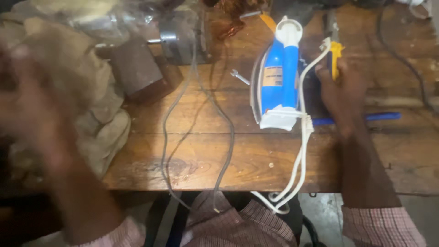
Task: The person uses pliers to strip the insulation from the ends of a white power cord attached to a blue and white electric iron. They repeatedly cut and pull the outer sheath to expose the inner wires while the iron rests on a cluttered wooden workbench.
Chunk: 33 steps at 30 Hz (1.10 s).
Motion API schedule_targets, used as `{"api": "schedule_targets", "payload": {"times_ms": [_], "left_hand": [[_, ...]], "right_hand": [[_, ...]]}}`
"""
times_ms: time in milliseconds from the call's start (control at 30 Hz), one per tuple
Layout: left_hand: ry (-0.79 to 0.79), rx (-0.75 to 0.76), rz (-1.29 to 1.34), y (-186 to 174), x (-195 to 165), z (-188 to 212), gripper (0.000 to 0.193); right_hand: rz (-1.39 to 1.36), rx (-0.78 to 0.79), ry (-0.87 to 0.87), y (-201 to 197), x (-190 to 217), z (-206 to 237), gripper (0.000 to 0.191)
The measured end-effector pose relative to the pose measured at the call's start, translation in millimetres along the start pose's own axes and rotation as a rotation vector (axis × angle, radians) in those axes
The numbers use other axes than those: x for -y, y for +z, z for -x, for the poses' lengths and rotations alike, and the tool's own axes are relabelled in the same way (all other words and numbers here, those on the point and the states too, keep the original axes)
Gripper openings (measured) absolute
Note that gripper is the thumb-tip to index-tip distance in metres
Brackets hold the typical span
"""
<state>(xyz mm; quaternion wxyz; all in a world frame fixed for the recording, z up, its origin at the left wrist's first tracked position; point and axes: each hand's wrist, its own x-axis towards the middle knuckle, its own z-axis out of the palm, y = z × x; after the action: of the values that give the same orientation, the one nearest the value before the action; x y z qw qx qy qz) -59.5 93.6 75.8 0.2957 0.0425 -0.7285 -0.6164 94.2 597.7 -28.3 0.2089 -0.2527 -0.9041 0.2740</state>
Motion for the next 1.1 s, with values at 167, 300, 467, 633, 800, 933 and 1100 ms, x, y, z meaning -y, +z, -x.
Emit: {"api": "schedule_targets", "payload": {"times_ms": [167,300,467,633,800,933,1100], "left_hand": [[0.585,0.388,-0.107,97,-19,37,0.027],[0.434,0.456,-0.039,107,-16,72,0.029],[0.547,0.313,-0.218,33,-3,94,0.029],[0.487,-0.018,-0.601,-74,41,63,0.046],[0.313,0.045,-0.998,-162,84,42,0.09],[0.089,0.143,-0.929,-181,96,52,0.113],[-0.108,0.135,-1.019,-171,87,46,0.116]], "right_hand": [[-0.041,-0.097,-0.183,-1,1,5,0.038],[-0.071,-0.176,-0.221,0,-2,7,0.039],[0.175,-0.087,-0.281,0,-11,6,0.03],[0.126,-0.049,-0.144,4,-14,-1,0.037],[-0.401,0.079,-0.135,21,-21,-6,0.026],[-0.313,0.038,-0.098,26,-17,-5,0.021],[-0.427,0.034,0.192,16,6,6,0.026]]}}
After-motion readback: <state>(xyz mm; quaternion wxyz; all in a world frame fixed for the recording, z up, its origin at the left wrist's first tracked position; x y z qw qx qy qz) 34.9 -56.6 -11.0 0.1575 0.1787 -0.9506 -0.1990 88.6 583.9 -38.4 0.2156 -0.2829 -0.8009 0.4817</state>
